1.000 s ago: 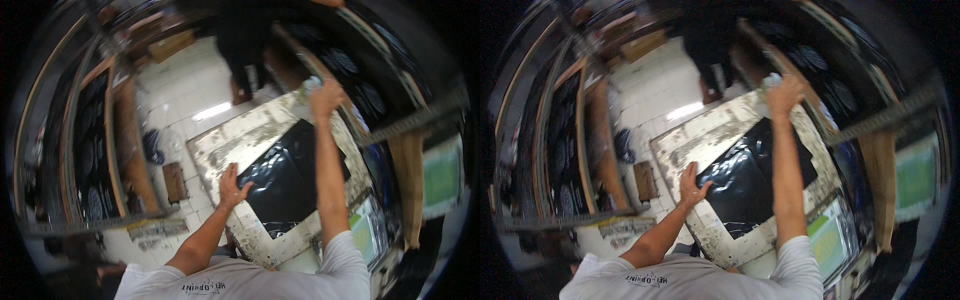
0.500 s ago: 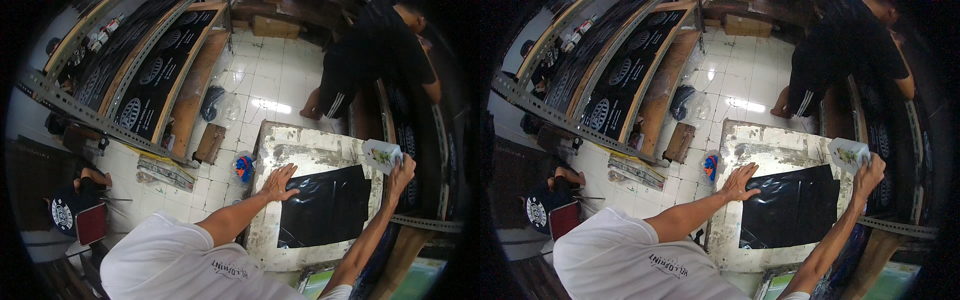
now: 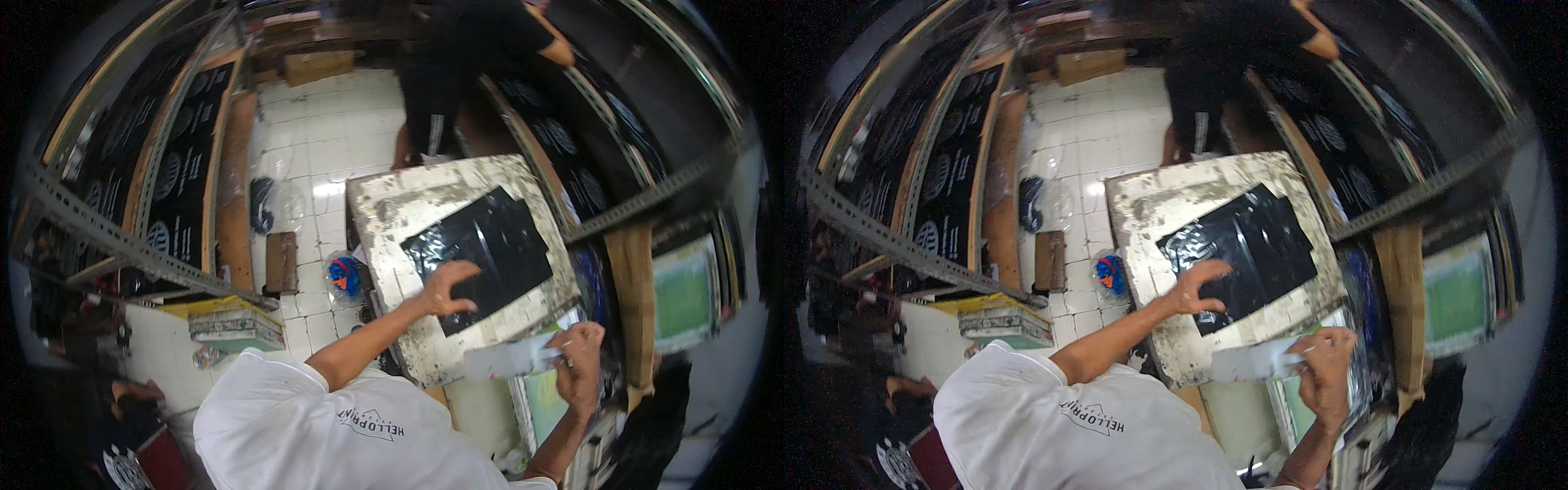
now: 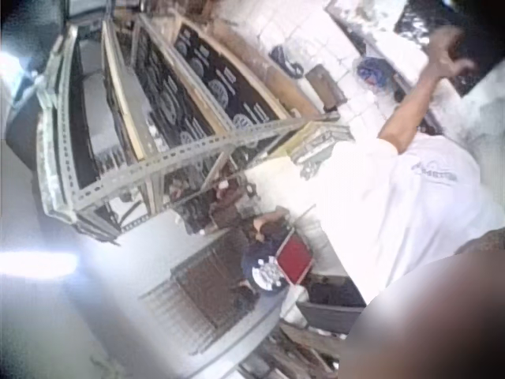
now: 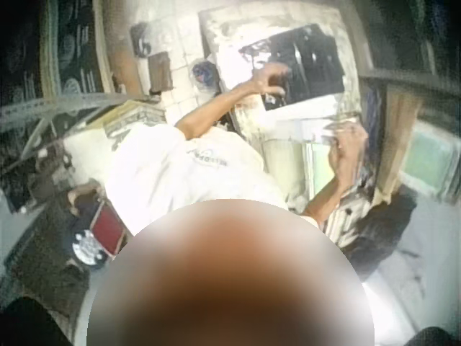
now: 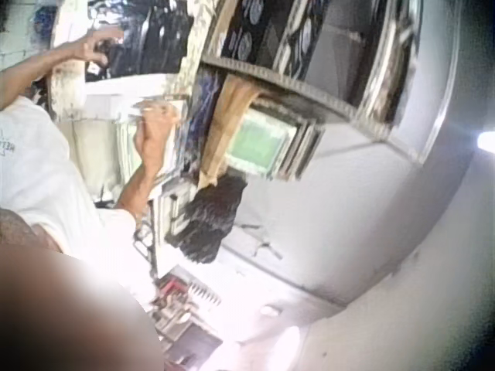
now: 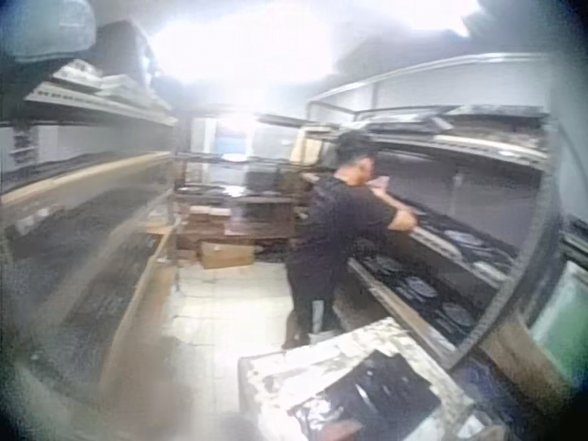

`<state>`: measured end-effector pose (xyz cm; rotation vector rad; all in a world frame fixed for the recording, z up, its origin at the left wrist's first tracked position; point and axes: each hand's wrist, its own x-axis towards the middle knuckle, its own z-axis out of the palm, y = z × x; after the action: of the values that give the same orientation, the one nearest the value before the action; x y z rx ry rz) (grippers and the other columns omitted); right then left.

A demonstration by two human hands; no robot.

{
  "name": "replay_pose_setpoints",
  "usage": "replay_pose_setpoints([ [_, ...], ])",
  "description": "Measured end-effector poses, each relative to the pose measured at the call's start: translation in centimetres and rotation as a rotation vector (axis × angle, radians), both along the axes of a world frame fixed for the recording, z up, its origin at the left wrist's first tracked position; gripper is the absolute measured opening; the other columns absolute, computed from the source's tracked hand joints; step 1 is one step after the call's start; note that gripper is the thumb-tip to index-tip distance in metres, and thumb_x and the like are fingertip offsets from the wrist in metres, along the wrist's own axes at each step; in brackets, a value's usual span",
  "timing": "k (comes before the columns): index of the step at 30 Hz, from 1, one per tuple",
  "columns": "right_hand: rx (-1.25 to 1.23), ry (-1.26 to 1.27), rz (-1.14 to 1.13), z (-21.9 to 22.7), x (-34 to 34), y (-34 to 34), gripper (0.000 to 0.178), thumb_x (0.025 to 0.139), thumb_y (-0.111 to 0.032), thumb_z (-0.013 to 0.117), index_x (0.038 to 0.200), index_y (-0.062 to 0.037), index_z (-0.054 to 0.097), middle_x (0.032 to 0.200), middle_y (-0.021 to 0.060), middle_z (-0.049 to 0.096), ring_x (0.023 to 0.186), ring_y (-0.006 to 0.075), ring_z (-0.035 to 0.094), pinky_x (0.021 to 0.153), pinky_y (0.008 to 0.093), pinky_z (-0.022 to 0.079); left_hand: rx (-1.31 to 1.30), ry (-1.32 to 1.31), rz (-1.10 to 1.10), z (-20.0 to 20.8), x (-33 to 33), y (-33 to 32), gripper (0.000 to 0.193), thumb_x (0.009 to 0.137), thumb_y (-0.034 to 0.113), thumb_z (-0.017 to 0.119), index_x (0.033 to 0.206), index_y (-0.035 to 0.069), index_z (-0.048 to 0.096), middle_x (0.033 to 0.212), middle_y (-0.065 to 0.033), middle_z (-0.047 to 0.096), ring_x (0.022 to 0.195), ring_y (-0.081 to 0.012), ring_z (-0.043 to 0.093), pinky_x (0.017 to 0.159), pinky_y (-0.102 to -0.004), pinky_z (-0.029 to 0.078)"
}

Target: The person performs screen printing by applying ink to a screen and using a squeegee to transfer the design onto black plastic bags and a piece of paper.

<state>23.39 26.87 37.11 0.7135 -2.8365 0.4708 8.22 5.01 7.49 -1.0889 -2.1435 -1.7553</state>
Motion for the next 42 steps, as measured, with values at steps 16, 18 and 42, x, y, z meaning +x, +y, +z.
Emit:
replay_pose_setpoints([
  [16,-0.39,0.175,-0.201,1.8,31.3,5.0,0.02,0.063,-0.019,0.074,0.082,-0.0126,0.078,0.091,0.0,0.073,0.099,0.0306,0.061,0.092,0.0494,0.039,-0.063,-1.054,-1.931,15.7,27.9,17.9,0.102,0.051,0.004,0.096,0.142,0.001,0.049,0.12,-0.0124,0.069,0.112,-0.0213,0.064,0.097,-0.0354,0.051],
  [18,-0.556,0.4,-0.293,-0.8,34.1,5.5,0.021,0.076,-0.028,0.072,0.084,-0.0095,0.078,0.093,0.0054,0.073,0.107,0.0386,0.061,0.094,0.054,0.043,-0.096,-1.05,-1.781,15.8,30.3,18.2,0.104,0.053,0.006,0.096,0.144,0.001,0.046,0.123,-0.0111,0.067,0.115,-0.0207,0.062,0.099,-0.0356,0.05],
  [42,-1.357,0.579,-1.238,-22.0,45.0,7.8,0.081,0.058,-0.011,0.097,0.125,0.0014,0.054,0.115,0.0135,0.067,0.105,0.0211,0.066,0.092,0.0375,0.056,-0.139,-0.273,-0.889,7.5,36.7,23.5,0.09,0.066,0.009,0.09,0.145,0.008,0.046,0.14,-0.0097,0.056,0.13,-0.0236,0.052,0.106,-0.0411,0.043],
])
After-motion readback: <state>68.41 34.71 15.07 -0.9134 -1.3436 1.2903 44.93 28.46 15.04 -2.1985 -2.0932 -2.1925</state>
